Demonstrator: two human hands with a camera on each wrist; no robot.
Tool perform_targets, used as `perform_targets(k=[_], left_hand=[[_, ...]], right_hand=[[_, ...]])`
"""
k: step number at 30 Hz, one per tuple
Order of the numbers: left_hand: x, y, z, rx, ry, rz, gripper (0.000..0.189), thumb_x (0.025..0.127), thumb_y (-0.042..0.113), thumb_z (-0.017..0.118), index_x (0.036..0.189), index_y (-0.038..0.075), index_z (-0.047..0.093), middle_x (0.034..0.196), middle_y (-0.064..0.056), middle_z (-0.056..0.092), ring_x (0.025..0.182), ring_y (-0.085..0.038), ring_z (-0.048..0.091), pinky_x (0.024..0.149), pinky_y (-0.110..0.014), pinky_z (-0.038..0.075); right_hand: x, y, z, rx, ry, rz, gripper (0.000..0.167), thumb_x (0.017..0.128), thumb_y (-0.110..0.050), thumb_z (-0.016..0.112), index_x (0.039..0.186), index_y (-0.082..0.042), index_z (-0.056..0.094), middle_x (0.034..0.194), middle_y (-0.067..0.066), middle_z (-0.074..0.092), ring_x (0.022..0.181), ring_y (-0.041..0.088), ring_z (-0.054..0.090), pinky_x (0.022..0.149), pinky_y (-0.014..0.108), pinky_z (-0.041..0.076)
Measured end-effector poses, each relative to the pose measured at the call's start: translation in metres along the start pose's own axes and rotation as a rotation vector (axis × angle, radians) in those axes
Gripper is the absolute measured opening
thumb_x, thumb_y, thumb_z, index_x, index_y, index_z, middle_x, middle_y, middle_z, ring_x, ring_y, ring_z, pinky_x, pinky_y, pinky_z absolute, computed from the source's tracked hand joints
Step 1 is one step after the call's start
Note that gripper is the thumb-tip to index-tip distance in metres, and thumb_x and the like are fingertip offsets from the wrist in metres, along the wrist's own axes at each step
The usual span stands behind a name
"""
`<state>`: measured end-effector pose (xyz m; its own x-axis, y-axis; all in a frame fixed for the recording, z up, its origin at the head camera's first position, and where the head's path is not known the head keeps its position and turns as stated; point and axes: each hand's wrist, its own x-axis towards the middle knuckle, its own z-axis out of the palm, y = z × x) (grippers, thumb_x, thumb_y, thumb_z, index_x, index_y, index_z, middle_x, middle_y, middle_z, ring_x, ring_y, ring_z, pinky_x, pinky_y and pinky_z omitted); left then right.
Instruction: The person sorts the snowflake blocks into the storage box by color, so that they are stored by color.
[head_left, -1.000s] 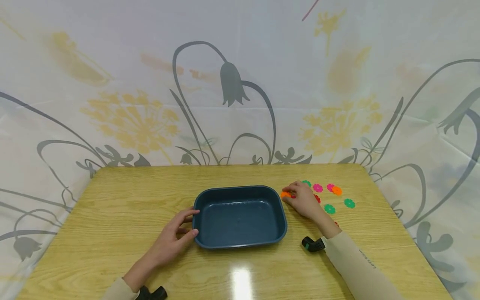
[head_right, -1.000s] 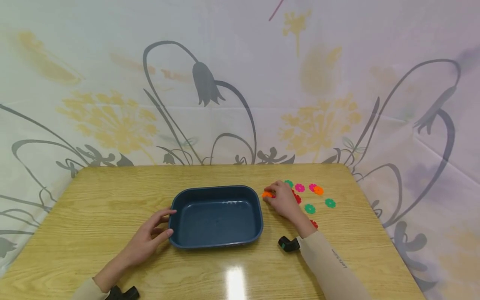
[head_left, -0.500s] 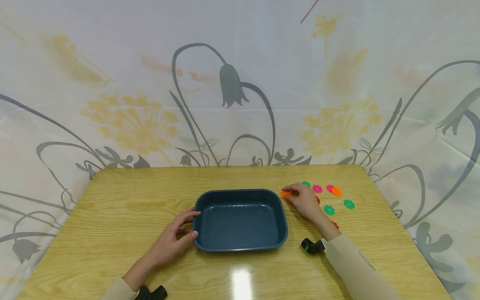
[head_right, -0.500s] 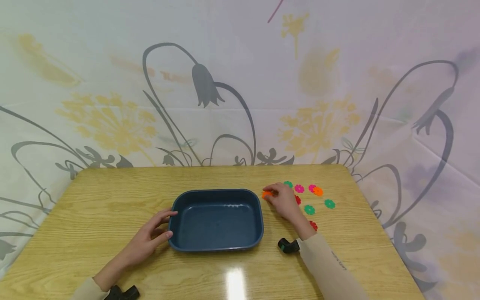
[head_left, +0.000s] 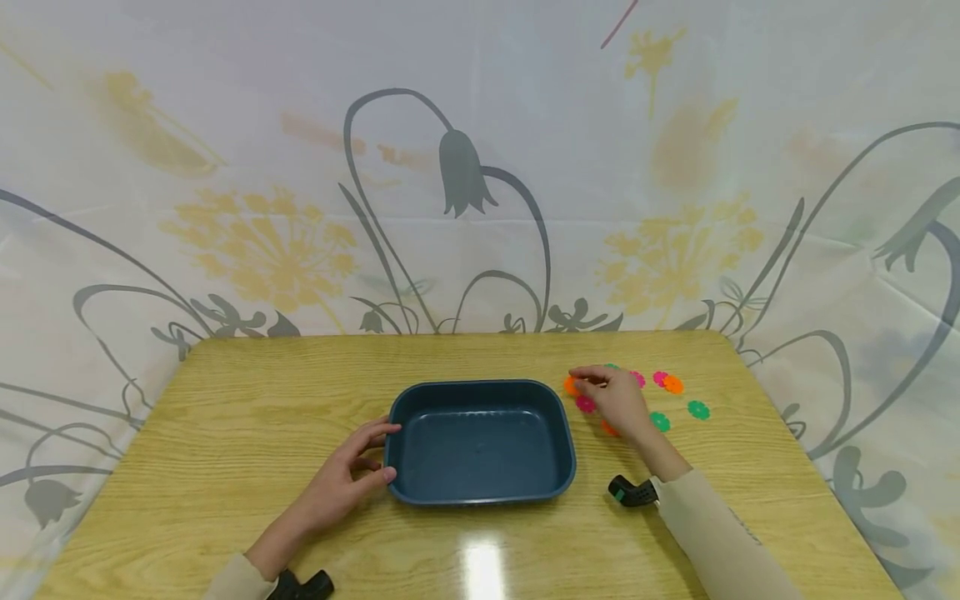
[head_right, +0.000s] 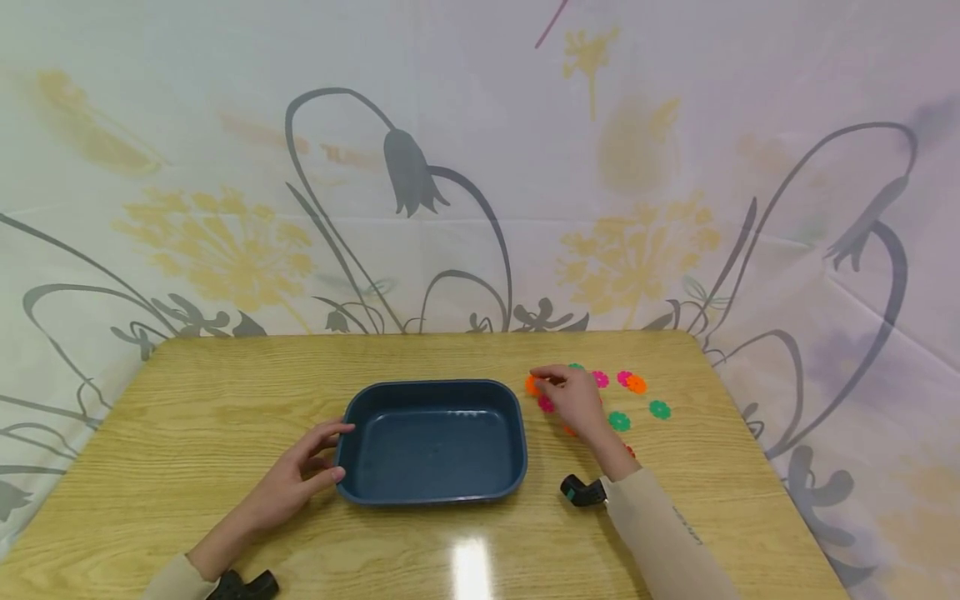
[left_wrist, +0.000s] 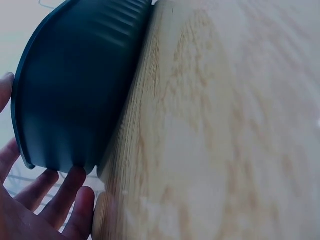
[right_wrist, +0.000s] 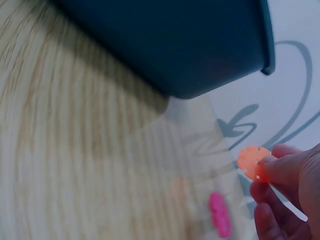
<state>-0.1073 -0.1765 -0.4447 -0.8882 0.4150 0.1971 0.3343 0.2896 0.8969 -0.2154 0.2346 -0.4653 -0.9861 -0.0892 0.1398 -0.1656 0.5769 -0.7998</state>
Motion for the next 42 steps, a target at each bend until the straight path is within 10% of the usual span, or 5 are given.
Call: perform_targets(k=[11, 42], left_hand=[[-0.001, -0.033, 0.003, -0.048, 0.008, -0.034, 0.052, 0.088, 0.010, 0.064, 0.136, 0.010, 0.044, 0.147, -0.012, 0.029, 0.119, -0.032, 0.044, 0.085, -0.039, 0.046], [-0.001, -0.031, 0.002, -0.119, -0.015, -0.059, 0.054, 0.086, 0.010, 0.066, 0.136, 0.009, 0.045, 0.144, -0.015, 0.032, 0.117, -0.033, 0.047, 0.095, -0.034, 0.040]], right_hand=[[-0.003, -0.030, -0.006, 0.029, -0.053, -0.102, 0.023, 0.089, -0.014, 0.064, 0.110, -0.010, 0.070, 0.100, 0.008, 0.068, 0.082, 0.026, 0.066, 0.063, 0.037, 0.053], [0.020, -0.097, 0.026, 0.085, -0.372, -0.219, 0.024, 0.086, -0.010, 0.067, 0.110, -0.010, 0.069, 0.094, 0.005, 0.069, 0.073, 0.024, 0.066, 0.065, 0.036, 0.053]])
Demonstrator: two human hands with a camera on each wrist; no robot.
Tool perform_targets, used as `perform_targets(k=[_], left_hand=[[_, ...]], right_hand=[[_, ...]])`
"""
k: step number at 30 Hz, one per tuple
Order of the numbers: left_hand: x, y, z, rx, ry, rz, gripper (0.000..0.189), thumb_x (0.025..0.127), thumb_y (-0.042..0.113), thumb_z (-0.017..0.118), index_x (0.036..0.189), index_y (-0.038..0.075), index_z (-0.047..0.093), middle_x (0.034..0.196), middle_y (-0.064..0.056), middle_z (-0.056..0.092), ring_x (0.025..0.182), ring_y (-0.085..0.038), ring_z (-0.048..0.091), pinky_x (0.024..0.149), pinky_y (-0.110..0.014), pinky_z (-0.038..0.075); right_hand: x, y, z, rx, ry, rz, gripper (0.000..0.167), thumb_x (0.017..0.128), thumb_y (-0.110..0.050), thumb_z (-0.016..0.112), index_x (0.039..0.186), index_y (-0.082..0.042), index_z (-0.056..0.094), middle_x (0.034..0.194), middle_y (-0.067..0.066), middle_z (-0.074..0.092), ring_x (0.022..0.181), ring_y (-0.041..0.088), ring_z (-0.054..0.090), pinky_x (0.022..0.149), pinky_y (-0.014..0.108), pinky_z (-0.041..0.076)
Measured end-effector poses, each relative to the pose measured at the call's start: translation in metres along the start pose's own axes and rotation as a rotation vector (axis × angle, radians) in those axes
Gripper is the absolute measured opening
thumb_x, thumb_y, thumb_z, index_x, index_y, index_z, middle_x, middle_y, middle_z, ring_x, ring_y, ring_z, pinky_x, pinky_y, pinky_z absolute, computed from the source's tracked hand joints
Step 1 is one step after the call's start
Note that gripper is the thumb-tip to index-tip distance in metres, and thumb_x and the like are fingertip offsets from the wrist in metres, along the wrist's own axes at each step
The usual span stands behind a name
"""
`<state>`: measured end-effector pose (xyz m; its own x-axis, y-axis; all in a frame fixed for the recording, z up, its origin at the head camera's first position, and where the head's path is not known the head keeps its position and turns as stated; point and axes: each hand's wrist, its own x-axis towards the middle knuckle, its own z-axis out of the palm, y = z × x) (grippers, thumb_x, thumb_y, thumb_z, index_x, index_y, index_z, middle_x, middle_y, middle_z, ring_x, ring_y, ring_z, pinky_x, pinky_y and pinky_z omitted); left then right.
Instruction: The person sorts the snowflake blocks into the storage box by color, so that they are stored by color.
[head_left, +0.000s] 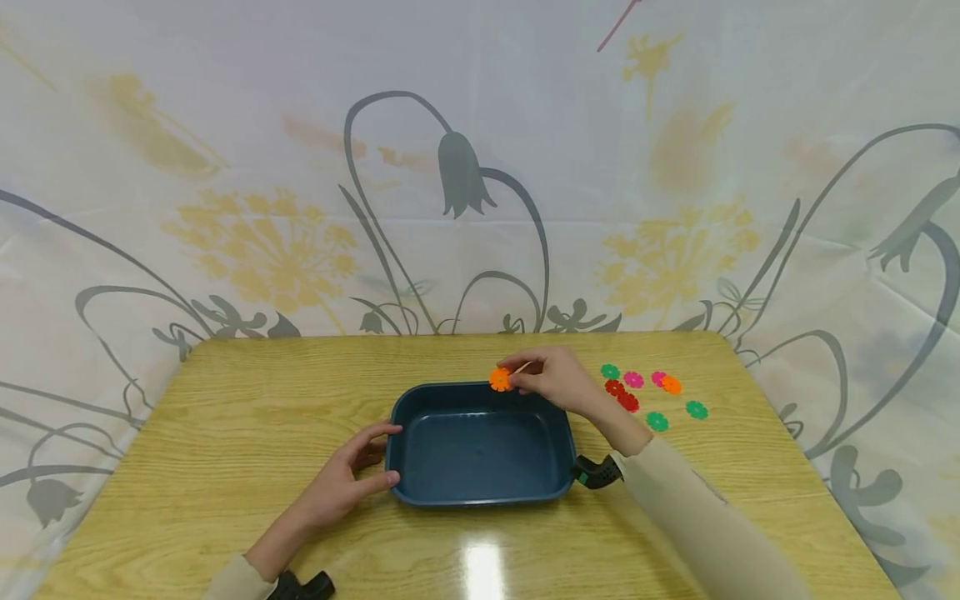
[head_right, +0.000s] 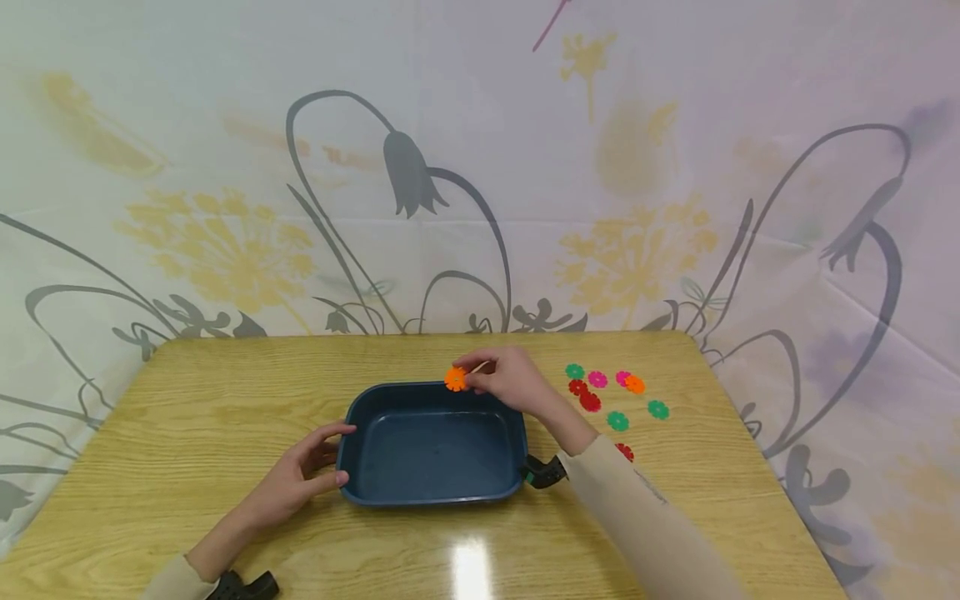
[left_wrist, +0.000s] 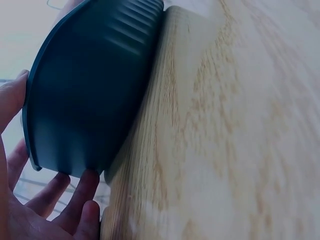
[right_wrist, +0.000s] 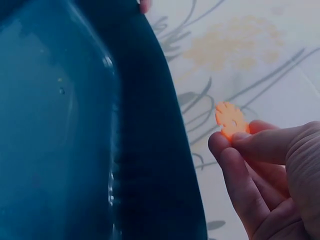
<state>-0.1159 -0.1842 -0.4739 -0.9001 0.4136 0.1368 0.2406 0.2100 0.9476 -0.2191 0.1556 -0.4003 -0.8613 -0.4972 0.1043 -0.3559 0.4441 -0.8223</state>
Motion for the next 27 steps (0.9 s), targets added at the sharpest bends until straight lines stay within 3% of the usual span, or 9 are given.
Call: perform_targets(k=[11, 15, 19, 22, 27], left_hand=[[-0.001, -0.001, 0.002, -0.033, 0.006, 0.010, 0.055, 0.086, 0.007, 0.067, 0.136, 0.006, 0.044, 0.144, -0.015, 0.032, 0.117, -0.035, 0.047, 0.097, -0.032, 0.038], [0.000, -0.004, 0.004, -0.038, 0.013, 0.022, 0.054, 0.086, 0.006, 0.066, 0.135, 0.007, 0.045, 0.143, -0.014, 0.034, 0.117, -0.035, 0.048, 0.097, -0.031, 0.037], [0.000, -0.005, 0.005, -0.042, 0.020, 0.015, 0.054, 0.086, 0.006, 0.067, 0.135, 0.007, 0.045, 0.141, -0.013, 0.036, 0.117, -0.034, 0.048, 0.097, -0.031, 0.037], [-0.001, -0.005, 0.004, -0.050, 0.022, 0.009, 0.055, 0.086, 0.006, 0.067, 0.136, 0.006, 0.044, 0.141, -0.012, 0.037, 0.117, -0.033, 0.048, 0.097, -0.031, 0.037], [0.000, -0.005, 0.004, -0.045, 0.023, 0.014, 0.055, 0.086, 0.006, 0.066, 0.136, 0.007, 0.044, 0.140, -0.011, 0.038, 0.116, -0.032, 0.048, 0.097, -0.031, 0.038]], right_hand=[[0.020, 0.001, 0.022, 0.140, -0.118, -0.023, 0.021, 0.086, -0.005, 0.066, 0.107, -0.007, 0.071, 0.098, 0.007, 0.068, 0.079, 0.026, 0.066, 0.068, 0.043, 0.053], [0.024, 0.001, 0.030, 0.170, -0.141, -0.032, 0.019, 0.086, -0.006, 0.066, 0.104, -0.005, 0.071, 0.099, 0.008, 0.068, 0.080, 0.020, 0.066, 0.067, 0.038, 0.054], [0.027, 0.001, 0.038, 0.196, -0.169, -0.039, 0.019, 0.085, -0.005, 0.066, 0.103, -0.005, 0.072, 0.098, 0.008, 0.069, 0.079, 0.024, 0.067, 0.065, 0.038, 0.054], [0.028, -0.002, 0.044, 0.185, -0.196, -0.054, 0.018, 0.085, -0.005, 0.067, 0.102, -0.006, 0.072, 0.097, 0.006, 0.069, 0.076, 0.027, 0.066, 0.064, 0.038, 0.054], [0.029, -0.006, 0.051, 0.090, -0.246, -0.091, 0.017, 0.085, -0.006, 0.068, 0.101, -0.011, 0.073, 0.093, 0.001, 0.069, 0.067, 0.020, 0.065, 0.060, 0.032, 0.053]])
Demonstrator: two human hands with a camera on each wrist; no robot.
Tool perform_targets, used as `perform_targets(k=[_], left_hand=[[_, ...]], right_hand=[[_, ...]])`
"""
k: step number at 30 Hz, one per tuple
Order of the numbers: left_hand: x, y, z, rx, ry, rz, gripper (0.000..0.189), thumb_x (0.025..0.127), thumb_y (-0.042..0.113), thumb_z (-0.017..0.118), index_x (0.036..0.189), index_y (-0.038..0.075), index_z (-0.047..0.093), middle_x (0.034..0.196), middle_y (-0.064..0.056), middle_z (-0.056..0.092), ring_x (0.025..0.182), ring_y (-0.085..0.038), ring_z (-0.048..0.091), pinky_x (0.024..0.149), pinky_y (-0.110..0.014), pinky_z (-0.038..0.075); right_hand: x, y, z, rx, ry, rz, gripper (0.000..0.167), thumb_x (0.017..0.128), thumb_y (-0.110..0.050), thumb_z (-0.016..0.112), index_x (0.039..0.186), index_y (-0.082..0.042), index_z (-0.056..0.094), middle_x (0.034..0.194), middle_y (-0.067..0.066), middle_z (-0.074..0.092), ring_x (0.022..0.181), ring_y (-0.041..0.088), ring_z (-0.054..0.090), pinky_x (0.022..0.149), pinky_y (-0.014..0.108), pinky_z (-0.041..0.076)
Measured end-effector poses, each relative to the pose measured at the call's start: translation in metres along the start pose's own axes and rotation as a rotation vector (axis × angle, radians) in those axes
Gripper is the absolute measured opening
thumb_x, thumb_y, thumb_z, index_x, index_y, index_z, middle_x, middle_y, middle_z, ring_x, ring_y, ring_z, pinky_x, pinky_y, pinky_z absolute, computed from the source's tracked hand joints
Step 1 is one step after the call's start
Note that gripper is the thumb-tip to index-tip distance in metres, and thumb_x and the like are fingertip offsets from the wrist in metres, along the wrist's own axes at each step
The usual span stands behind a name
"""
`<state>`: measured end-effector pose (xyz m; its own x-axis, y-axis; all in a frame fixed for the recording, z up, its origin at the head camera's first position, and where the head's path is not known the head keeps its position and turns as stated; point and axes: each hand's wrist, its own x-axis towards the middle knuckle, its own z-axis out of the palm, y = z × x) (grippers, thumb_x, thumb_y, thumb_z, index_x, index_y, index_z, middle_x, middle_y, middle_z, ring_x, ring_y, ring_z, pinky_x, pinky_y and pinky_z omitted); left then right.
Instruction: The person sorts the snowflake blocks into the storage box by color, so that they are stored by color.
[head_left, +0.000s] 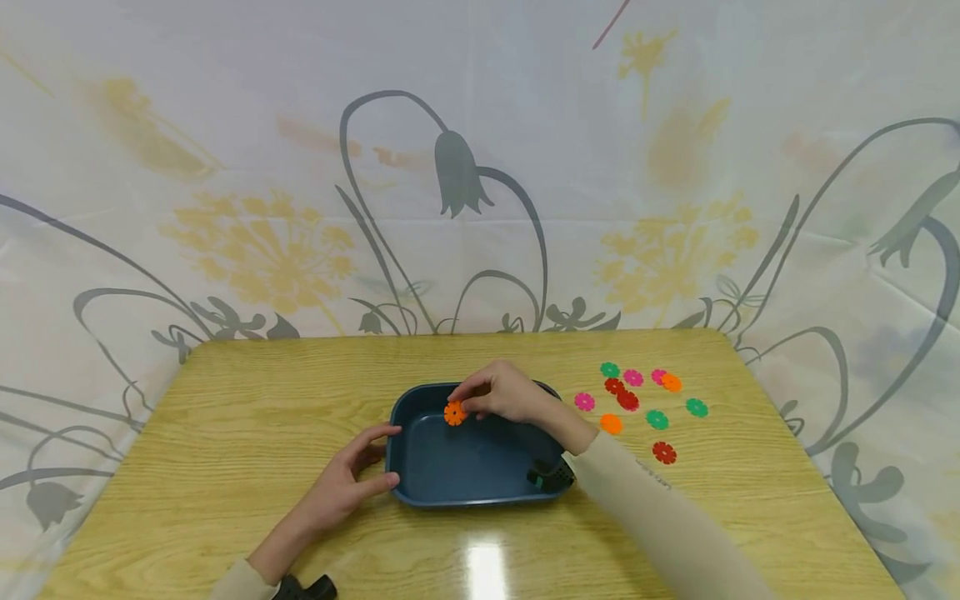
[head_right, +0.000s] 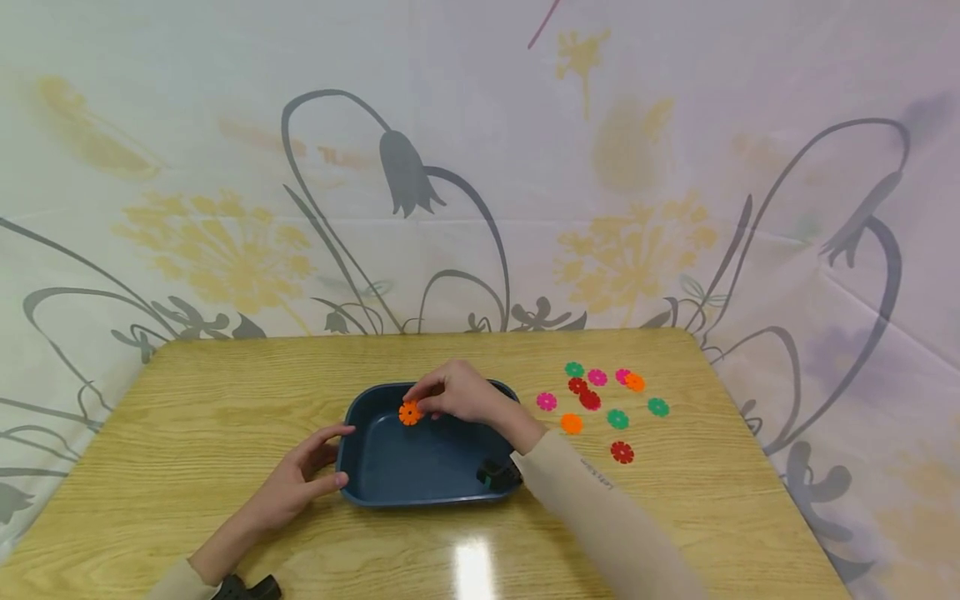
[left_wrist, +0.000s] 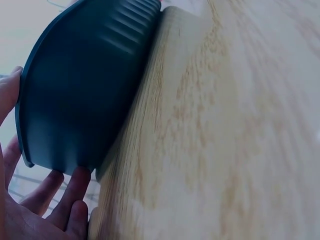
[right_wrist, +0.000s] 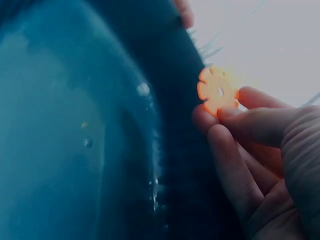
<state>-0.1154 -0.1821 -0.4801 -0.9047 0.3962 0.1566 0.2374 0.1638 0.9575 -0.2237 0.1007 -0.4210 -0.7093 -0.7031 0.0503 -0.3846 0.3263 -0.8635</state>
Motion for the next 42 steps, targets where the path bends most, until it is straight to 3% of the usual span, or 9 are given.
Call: perform_targets(k=[10, 17, 32, 42], left_hand=[[0.000, 0.002, -0.001, 0.004, 0.007, 0.028, 0.054, 0.085, 0.004, 0.066, 0.135, 0.009, 0.045, 0.139, -0.012, 0.039, 0.114, -0.030, 0.050, 0.097, -0.035, 0.038], [0.002, 0.002, 0.001, -0.016, -0.005, 0.031, 0.055, 0.086, 0.003, 0.065, 0.136, 0.006, 0.044, 0.140, -0.013, 0.038, 0.116, -0.034, 0.048, 0.097, -0.034, 0.038], [0.001, 0.003, 0.000, -0.021, -0.003, 0.024, 0.056, 0.086, 0.003, 0.065, 0.137, 0.005, 0.042, 0.139, -0.014, 0.039, 0.115, -0.034, 0.049, 0.097, -0.031, 0.038], [0.000, 0.001, 0.003, -0.023, 0.009, 0.016, 0.056, 0.085, 0.003, 0.066, 0.136, 0.005, 0.043, 0.139, -0.014, 0.040, 0.114, -0.034, 0.050, 0.096, -0.032, 0.039]], right_hand=[[0.007, -0.003, 0.006, -0.087, -0.124, 0.012, 0.018, 0.086, -0.008, 0.067, 0.101, -0.015, 0.073, 0.089, -0.005, 0.069, 0.065, 0.015, 0.063, 0.059, 0.029, 0.052], [0.014, -0.008, 0.010, -0.158, -0.199, -0.003, 0.017, 0.084, -0.009, 0.069, 0.100, -0.014, 0.073, 0.087, -0.007, 0.069, 0.068, 0.011, 0.063, 0.060, 0.026, 0.051], [0.021, -0.004, 0.021, 0.010, -0.303, 0.036, 0.019, 0.085, -0.006, 0.068, 0.102, -0.011, 0.072, 0.084, -0.003, 0.069, 0.072, 0.015, 0.065, 0.064, 0.031, 0.053], [0.022, 0.005, 0.032, -0.017, -0.438, 0.060, 0.016, 0.082, -0.002, 0.069, 0.097, -0.008, 0.073, 0.084, 0.002, 0.069, 0.072, 0.010, 0.064, 0.066, 0.027, 0.052]])
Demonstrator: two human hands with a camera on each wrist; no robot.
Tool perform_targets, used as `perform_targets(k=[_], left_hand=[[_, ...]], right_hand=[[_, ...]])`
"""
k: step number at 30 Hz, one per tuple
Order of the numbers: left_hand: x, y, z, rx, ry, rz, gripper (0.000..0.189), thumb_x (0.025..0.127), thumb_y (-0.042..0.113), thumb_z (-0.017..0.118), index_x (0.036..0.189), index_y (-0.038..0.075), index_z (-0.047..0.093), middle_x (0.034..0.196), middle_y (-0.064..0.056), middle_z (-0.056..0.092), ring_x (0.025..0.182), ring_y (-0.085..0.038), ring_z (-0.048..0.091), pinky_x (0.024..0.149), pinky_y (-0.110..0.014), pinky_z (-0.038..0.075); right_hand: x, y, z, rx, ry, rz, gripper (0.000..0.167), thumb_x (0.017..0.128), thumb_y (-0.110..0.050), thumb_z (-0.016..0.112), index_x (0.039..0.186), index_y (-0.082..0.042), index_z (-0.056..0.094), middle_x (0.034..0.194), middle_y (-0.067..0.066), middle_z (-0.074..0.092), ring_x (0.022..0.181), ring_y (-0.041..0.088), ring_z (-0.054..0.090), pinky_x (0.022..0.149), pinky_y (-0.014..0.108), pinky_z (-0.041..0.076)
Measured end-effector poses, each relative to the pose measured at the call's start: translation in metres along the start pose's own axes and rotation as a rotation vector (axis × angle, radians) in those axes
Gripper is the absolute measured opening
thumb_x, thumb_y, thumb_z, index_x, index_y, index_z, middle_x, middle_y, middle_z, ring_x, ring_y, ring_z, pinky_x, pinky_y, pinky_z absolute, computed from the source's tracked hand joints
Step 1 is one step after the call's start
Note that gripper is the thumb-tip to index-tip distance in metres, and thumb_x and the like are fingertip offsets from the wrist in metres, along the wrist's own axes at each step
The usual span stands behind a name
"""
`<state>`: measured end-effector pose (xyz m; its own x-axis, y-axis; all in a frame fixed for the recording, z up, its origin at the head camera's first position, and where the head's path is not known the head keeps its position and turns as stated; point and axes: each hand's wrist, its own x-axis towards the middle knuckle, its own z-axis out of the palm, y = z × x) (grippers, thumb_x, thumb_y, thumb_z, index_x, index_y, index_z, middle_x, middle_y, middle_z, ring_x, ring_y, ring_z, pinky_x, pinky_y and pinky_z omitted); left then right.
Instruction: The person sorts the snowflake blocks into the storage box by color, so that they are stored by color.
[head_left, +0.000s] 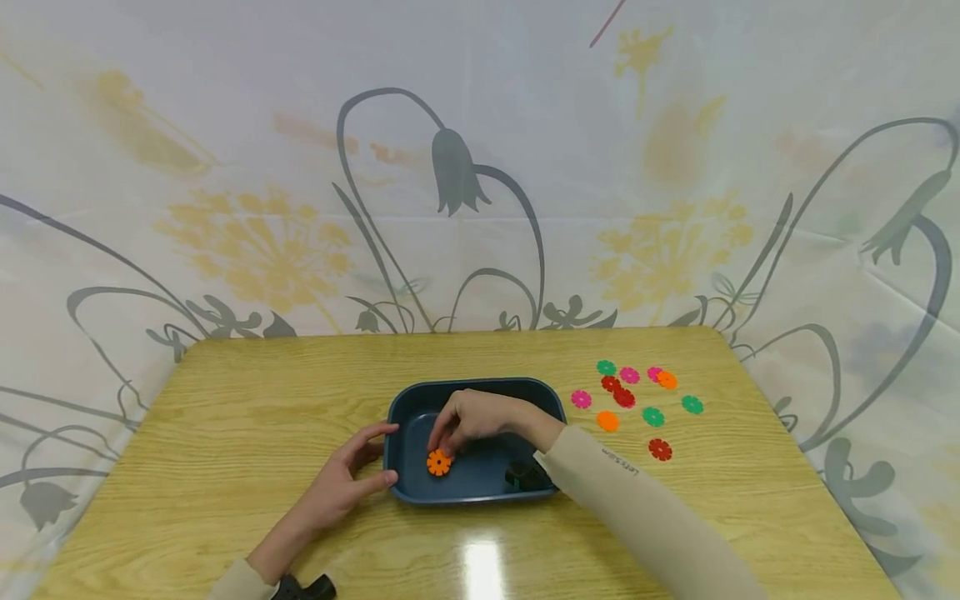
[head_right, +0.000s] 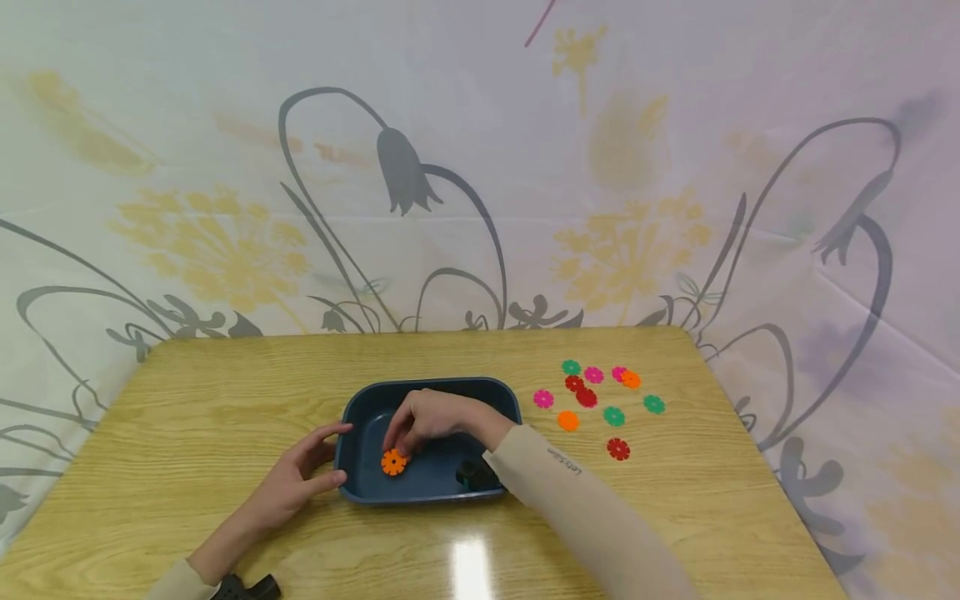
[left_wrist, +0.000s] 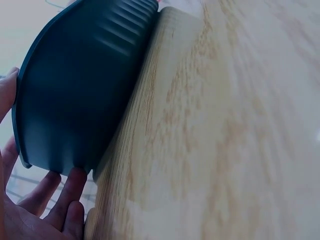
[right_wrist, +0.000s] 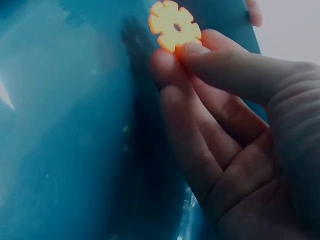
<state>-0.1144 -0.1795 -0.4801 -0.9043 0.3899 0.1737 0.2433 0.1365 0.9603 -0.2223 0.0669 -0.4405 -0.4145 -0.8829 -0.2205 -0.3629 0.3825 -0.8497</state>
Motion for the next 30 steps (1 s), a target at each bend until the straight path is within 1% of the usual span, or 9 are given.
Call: perform_targets(k=[5, 12, 15, 19, 22, 24, 30], left_hand=[[0.000, -0.001, -0.001, 0.001, 0.005, -0.012, 0.056, 0.086, 0.003, 0.066, 0.136, 0.006, 0.043, 0.139, -0.012, 0.040, 0.115, -0.033, 0.050, 0.096, -0.033, 0.039], [0.000, -0.002, -0.001, -0.011, -0.002, -0.009, 0.056, 0.086, 0.003, 0.065, 0.137, 0.006, 0.042, 0.139, -0.014, 0.040, 0.115, -0.034, 0.049, 0.095, -0.031, 0.039], [0.000, -0.003, 0.000, -0.025, -0.007, -0.002, 0.056, 0.086, 0.002, 0.065, 0.137, 0.005, 0.042, 0.139, -0.016, 0.040, 0.115, -0.035, 0.049, 0.093, -0.028, 0.040], [0.000, -0.003, 0.000, -0.033, -0.008, 0.014, 0.056, 0.085, 0.001, 0.065, 0.136, 0.003, 0.042, 0.138, -0.017, 0.040, 0.115, -0.037, 0.049, 0.093, -0.027, 0.040], [0.000, -0.003, 0.000, -0.032, -0.006, 0.022, 0.056, 0.085, 0.000, 0.065, 0.136, 0.002, 0.042, 0.139, -0.017, 0.039, 0.115, -0.037, 0.049, 0.093, -0.027, 0.039], [0.000, -0.004, 0.000, -0.033, -0.007, 0.021, 0.056, 0.085, 0.000, 0.065, 0.136, 0.002, 0.042, 0.139, -0.017, 0.039, 0.115, -0.037, 0.049, 0.094, -0.027, 0.039], [0.000, -0.005, 0.000, -0.036, -0.012, 0.018, 0.056, 0.086, 0.000, 0.064, 0.137, 0.003, 0.041, 0.140, -0.017, 0.038, 0.116, -0.037, 0.048, 0.093, -0.028, 0.040]], right_hand=[[0.003, 0.000, 0.004, 0.002, -0.024, 0.020, 0.018, 0.081, 0.001, 0.068, 0.096, -0.008, 0.073, 0.082, -0.003, 0.069, 0.072, 0.011, 0.065, 0.066, 0.027, 0.052], [0.010, -0.001, 0.008, 0.004, -0.039, 0.031, 0.015, 0.082, -0.001, 0.069, 0.093, -0.009, 0.074, 0.079, -0.003, 0.069, 0.071, 0.011, 0.066, 0.066, 0.027, 0.053], [0.012, -0.001, 0.010, 0.001, -0.036, 0.024, 0.015, 0.082, -0.001, 0.069, 0.092, -0.010, 0.074, 0.078, -0.003, 0.069, 0.070, 0.011, 0.066, 0.065, 0.027, 0.053], [0.014, -0.001, 0.010, -0.042, -0.022, 0.003, 0.014, 0.082, -0.003, 0.069, 0.092, -0.012, 0.074, 0.077, -0.006, 0.068, 0.070, 0.009, 0.065, 0.065, 0.026, 0.052], [0.014, -0.001, 0.009, -0.074, -0.009, -0.003, 0.013, 0.082, -0.005, 0.069, 0.091, -0.013, 0.074, 0.077, -0.008, 0.067, 0.070, 0.007, 0.064, 0.065, 0.024, 0.052], [0.015, -0.001, 0.008, -0.103, 0.008, -0.007, 0.013, 0.083, -0.006, 0.069, 0.092, -0.014, 0.074, 0.079, -0.007, 0.068, 0.070, 0.006, 0.064, 0.065, 0.023, 0.051], [0.016, -0.002, 0.006, -0.253, 0.119, -0.025, 0.016, 0.084, -0.007, 0.067, 0.095, -0.016, 0.074, 0.085, -0.008, 0.068, 0.072, 0.001, 0.060, 0.065, 0.018, 0.048]])
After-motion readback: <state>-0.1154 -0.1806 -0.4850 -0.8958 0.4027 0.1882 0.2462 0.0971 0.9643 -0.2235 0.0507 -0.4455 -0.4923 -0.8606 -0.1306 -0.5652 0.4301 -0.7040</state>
